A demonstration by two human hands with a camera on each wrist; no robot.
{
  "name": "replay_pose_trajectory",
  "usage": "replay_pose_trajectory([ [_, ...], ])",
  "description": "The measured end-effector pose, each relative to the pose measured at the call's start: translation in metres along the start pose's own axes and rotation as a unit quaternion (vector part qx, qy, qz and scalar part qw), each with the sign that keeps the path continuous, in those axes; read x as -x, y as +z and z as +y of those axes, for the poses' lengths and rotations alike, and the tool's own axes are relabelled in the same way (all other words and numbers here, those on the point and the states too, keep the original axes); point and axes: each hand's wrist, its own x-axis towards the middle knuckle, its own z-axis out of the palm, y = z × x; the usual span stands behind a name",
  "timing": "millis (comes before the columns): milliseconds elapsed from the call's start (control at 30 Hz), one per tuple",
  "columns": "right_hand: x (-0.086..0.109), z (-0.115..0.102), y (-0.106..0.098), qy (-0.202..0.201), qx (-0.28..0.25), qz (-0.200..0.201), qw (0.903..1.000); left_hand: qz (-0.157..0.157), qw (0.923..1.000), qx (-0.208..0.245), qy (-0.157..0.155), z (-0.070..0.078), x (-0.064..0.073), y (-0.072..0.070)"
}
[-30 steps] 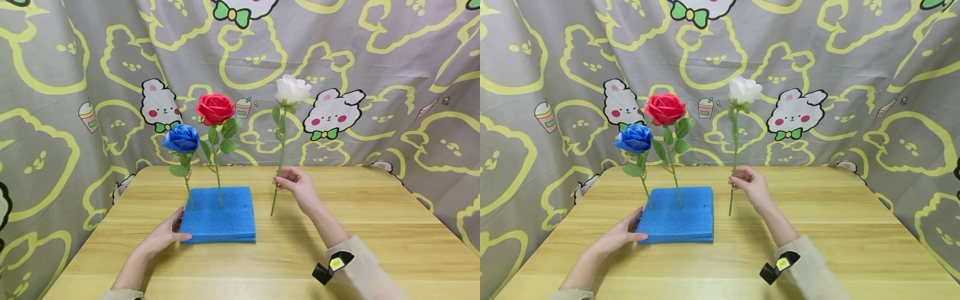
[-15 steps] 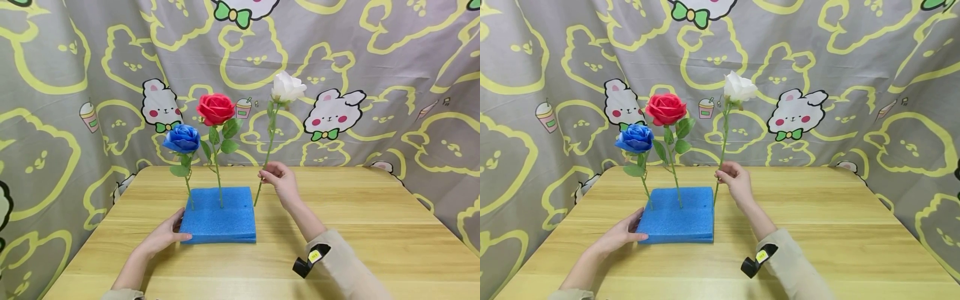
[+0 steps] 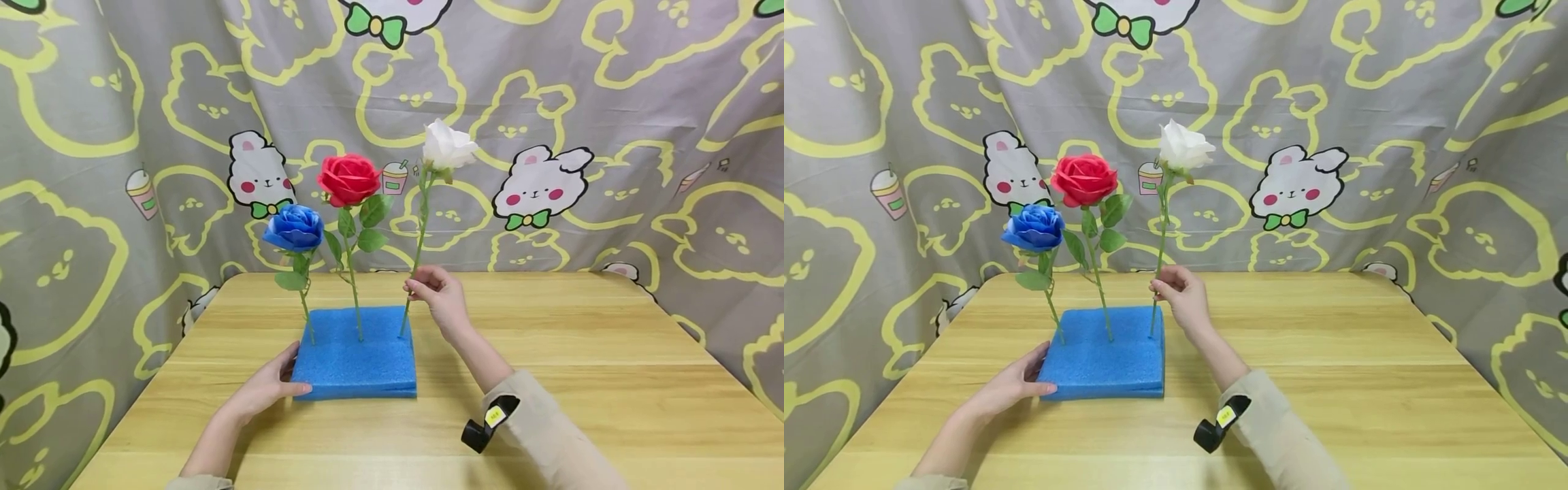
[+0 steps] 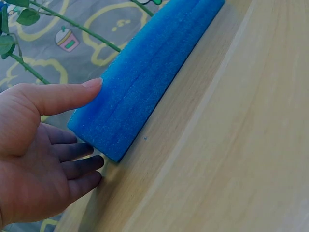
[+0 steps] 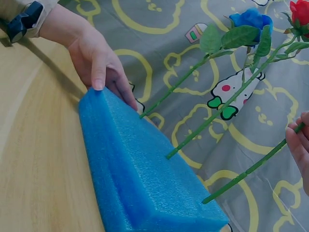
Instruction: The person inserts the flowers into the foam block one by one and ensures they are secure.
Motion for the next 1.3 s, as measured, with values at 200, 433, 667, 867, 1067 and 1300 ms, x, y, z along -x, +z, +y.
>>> replay_pose_trajectory([
  [200,0.001,0.006,0.002,0.005,0.006,0.001,1.0,0.002,1.0,0.0,-0.004,-0.001,-0.001,0.0],
  [433,0.002,0.009,0.006,-0.003,0.02,-0.01,0.9997,0.003,1.0,-0.001,-0.004,-0.001,-0.001,0.0],
  [667,0.003,0.014,0.006,0.009,0.022,-0.015,0.9996,0.003,1.0,-0.001,-0.002,-0.002,-0.001,0.0],
  [867,0.004,0.016,0.006,0.015,0.029,-0.019,0.9993,0.002,1.0,0.0,0.0,-0.002,-0.001,0.0],
  [1067,0.005,0.017,0.006,0.019,0.04,-0.023,0.9988,0.002,1.0,0.002,-0.004,-0.001,-0.001,-0.001],
  [1300,0.007,0.018,0.006,0.023,0.048,-0.024,0.9983,-0.005,1.0,-0.003,0.007,0.003,0.002,0.0],
])
